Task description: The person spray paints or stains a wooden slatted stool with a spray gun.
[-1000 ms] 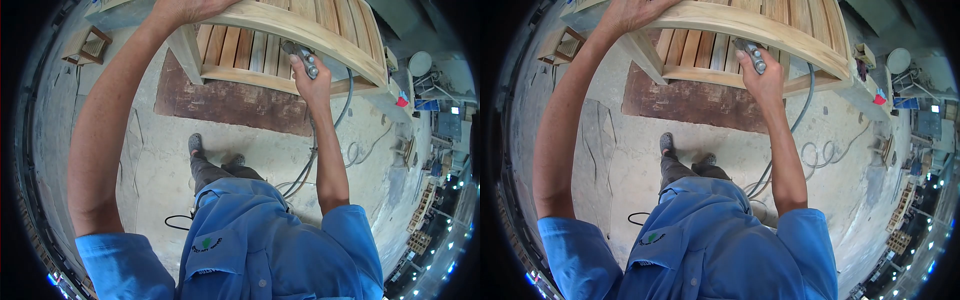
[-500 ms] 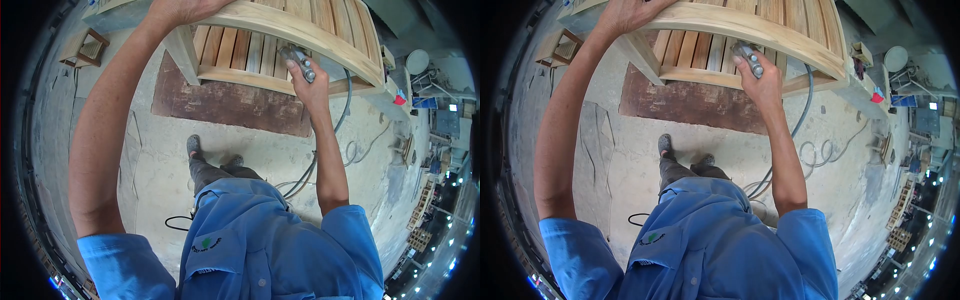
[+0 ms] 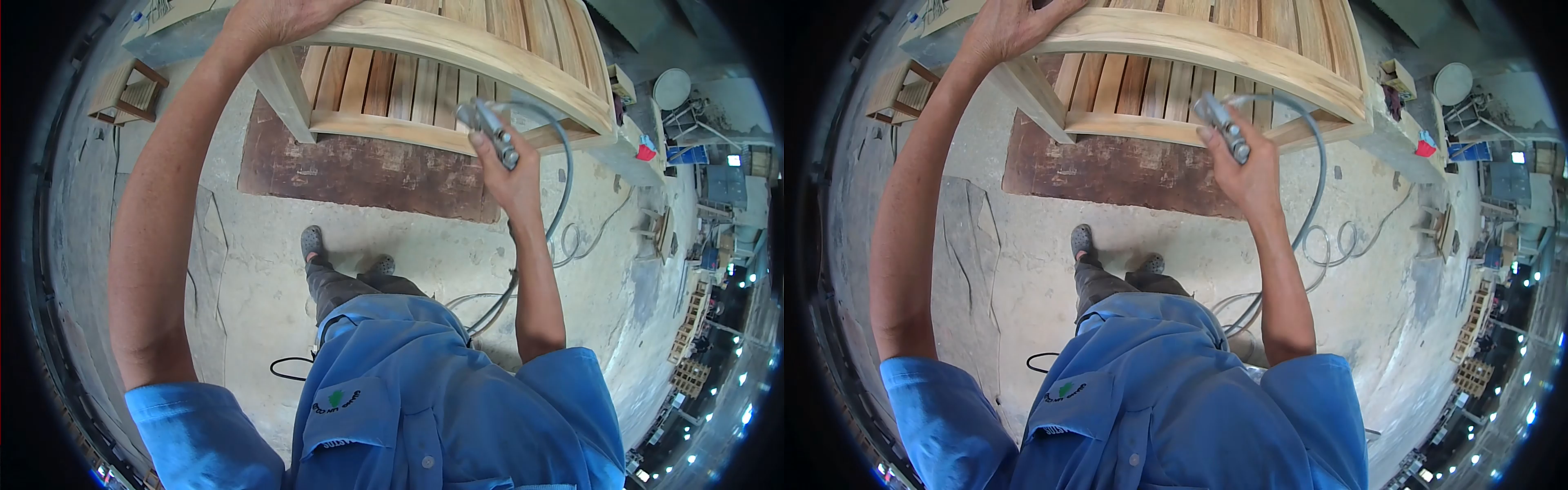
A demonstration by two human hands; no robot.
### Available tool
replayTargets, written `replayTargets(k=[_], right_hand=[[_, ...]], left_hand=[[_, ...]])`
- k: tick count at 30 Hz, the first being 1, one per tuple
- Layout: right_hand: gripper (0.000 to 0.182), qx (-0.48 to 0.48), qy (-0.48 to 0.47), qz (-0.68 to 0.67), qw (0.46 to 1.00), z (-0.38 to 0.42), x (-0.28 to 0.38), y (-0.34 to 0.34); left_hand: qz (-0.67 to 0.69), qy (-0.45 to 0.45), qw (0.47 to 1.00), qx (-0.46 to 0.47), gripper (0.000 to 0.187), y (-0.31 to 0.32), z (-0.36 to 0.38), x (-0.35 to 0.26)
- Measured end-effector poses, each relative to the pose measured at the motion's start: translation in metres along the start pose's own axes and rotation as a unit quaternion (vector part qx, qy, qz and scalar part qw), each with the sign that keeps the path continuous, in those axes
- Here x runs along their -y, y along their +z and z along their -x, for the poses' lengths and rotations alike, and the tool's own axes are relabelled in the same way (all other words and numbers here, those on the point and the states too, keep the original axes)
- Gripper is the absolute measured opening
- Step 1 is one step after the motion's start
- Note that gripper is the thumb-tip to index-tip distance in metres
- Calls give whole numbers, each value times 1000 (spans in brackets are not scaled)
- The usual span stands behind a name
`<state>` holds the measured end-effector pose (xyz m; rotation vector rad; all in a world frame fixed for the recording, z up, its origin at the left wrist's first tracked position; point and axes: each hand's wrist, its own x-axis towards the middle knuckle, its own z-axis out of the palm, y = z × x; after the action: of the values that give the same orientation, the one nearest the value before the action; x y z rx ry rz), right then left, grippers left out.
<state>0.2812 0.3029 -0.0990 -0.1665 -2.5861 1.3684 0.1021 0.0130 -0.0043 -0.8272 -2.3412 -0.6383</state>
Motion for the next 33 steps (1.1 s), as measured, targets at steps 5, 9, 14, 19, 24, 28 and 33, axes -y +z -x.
replayTargets(k=[5, 9, 14, 19, 24, 28, 33], right_hand=[[50, -59, -69, 47, 995, -20, -4, 9], [51, -22, -26, 36, 999, 10, 3, 4], [52, 13, -62, 52, 997, 51, -4, -5], [56, -8, -20, 27, 999, 51, 6, -7], [58, -29, -3, 62, 998, 45, -9, 8], [57, -4, -33, -3, 999, 50, 2, 32], [58, 74, -39, -91, 992, 53, 41, 67]], left_hand=[[4, -42, 999, 34, 53, -8, -2, -9], [3, -29, 999, 18, 52, -9, 2, -8], [15, -17, 1000, 18, 47, -10, 0, -11], [24, -28, 999, 24, 40, -14, -3, -18], [20, -16, 1000, 11, 38, -18, -1, -22], [28, -16, 999, -4, 38, -16, -2, -21], [10, -2, 1000, -8, 41, -17, -11, -21]])
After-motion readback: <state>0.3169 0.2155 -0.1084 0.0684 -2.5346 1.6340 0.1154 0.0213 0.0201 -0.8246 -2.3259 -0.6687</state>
